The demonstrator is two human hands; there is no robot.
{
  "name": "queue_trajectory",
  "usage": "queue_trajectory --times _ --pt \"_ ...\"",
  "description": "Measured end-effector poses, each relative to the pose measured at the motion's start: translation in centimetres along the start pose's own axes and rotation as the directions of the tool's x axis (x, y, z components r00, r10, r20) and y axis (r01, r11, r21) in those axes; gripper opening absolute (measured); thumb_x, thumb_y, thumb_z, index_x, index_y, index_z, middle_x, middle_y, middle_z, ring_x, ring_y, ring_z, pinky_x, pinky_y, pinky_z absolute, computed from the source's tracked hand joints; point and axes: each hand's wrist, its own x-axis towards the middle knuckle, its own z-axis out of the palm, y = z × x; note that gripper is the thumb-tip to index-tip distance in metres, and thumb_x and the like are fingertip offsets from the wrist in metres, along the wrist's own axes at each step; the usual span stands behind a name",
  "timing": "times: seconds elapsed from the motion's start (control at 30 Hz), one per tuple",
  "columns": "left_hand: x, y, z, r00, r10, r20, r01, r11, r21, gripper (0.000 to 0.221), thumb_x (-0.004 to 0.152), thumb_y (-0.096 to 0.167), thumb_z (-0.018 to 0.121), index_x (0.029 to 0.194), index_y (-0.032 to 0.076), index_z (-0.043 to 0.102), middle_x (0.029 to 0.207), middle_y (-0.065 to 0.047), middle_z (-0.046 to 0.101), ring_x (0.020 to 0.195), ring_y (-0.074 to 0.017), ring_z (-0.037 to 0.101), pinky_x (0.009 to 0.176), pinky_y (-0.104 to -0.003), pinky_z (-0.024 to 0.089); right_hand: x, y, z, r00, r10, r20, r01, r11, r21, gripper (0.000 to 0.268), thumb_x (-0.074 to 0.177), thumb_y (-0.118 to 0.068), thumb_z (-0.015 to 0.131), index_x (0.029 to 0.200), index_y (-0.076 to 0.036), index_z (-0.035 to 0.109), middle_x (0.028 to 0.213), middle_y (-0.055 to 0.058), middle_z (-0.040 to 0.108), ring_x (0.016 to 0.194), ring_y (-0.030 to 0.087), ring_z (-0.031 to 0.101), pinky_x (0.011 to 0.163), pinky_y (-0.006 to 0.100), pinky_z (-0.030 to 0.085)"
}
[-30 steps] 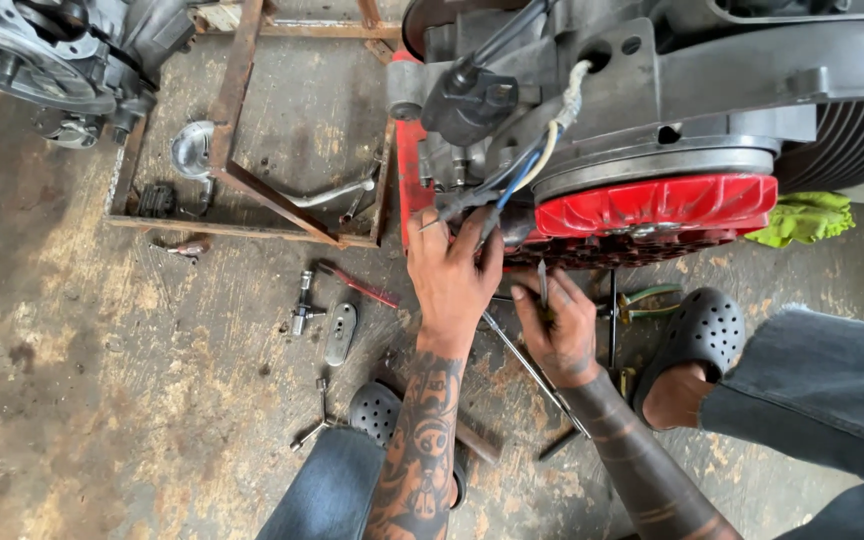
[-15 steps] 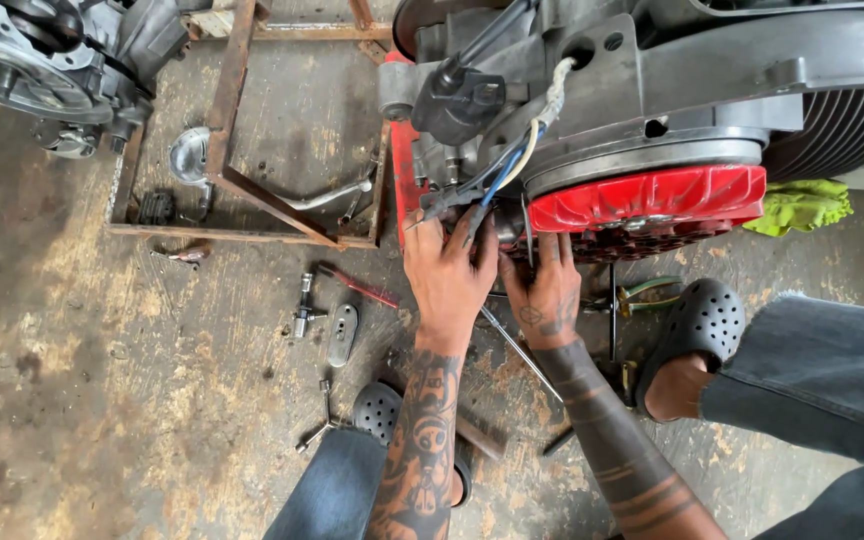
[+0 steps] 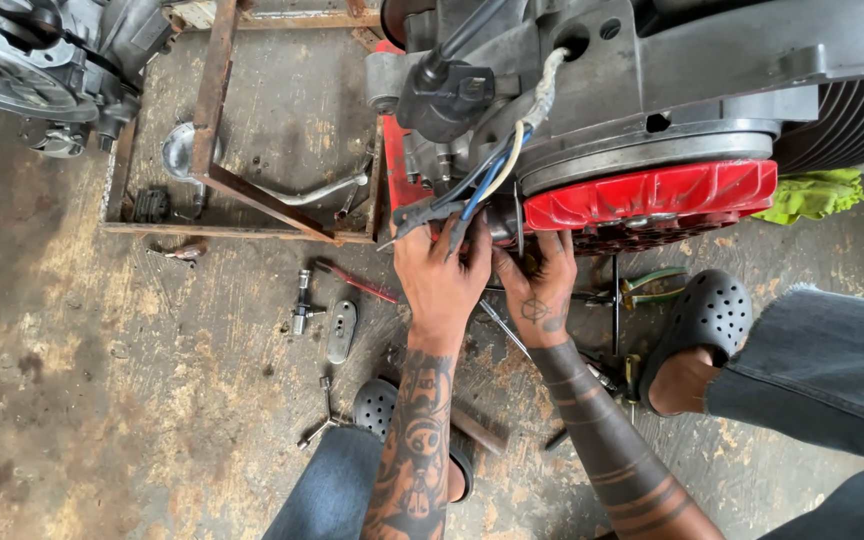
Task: Repairing a motorcycle engine by manipulating parts with hands and a screwdriver
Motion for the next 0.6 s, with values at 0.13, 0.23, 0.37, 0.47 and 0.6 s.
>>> queue_trajectory --times 0.13,0.23,0.37,0.47,0.6 --pt "1.4 1.0 -1.0 1.0 -0.019 0.022 0.02 0.999 -0.038 0.009 0.086 0.013 0.076 0.093 0.015 0.071 0.088 -0.007 0.053 0.078 -0.0317 0.063 0.068 -0.04 0.054 0.5 -1.4 -0.2 1.0 0.023 -0.017 -0.022 0.999 0.038 0.051 0.081 -0.018 0.089 0.127 -0.009 0.068 0.122 0.018 0.062 0.117 0.044 0.064 0.098 0.052 0.052" --pt "1.4 1.0 -0.9 0.999 -0.039 0.025 0.041 0.996 -0.075 0.005 0.088 0.013 0.074 0.091 0.013 0.07 0.089 -0.008 0.055 0.077 -0.0337 0.063 0.067 -0.042 0.054 0.4 -1.3 -0.2 1.0 0.023 -0.014 -0.023 0.999 0.031 0.05 0.082 -0.018 0.089 0.127 -0.008 0.068 0.122 0.018 0.062 0.116 0.043 0.064 0.098 0.053 0.052" --pt "2.1 1.5 -1.2 0.999 -0.033 0.011 0.034 0.999 -0.036 0.009 0.084 0.014 0.077 0.085 0.013 0.069 0.088 -0.009 0.056 0.077 -0.0331 0.064 0.067 -0.041 0.056 0.2 -0.8 -0.2 0.999 0.028 -0.019 -0.028 0.999 0.041 0.05 0.082 -0.016 0.088 0.126 -0.007 0.068 0.12 0.019 0.062 0.115 0.043 0.064 0.097 0.053 0.051" --pt "2.0 1.3 -1.0 0.999 -0.035 -0.004 0.035 0.999 -0.022 0.012 0.081 0.013 0.078 0.078 0.012 0.067 0.088 -0.008 0.056 0.078 -0.0305 0.063 0.068 -0.039 0.054 0.2 -1.2 -0.1 0.999 0.032 -0.02 -0.031 0.999 0.042 0.049 0.082 -0.016 0.088 0.126 -0.006 0.067 0.118 0.02 0.061 0.112 0.045 0.064 0.095 0.054 0.052" --pt "2.3 1.6 -1.2 0.997 -0.074 -0.011 0.073 0.995 -0.072 0.016 0.077 0.01 0.081 0.073 0.014 0.066 0.091 -0.005 0.055 0.083 -0.0247 0.062 0.072 -0.036 0.05 -0.6 0.7 0.4 0.999 0.043 -0.025 -0.042 0.999 0.017 0.049 0.081 -0.015 0.088 0.125 -0.005 0.068 0.115 0.022 0.061 0.109 0.047 0.063 0.091 0.055 0.052"
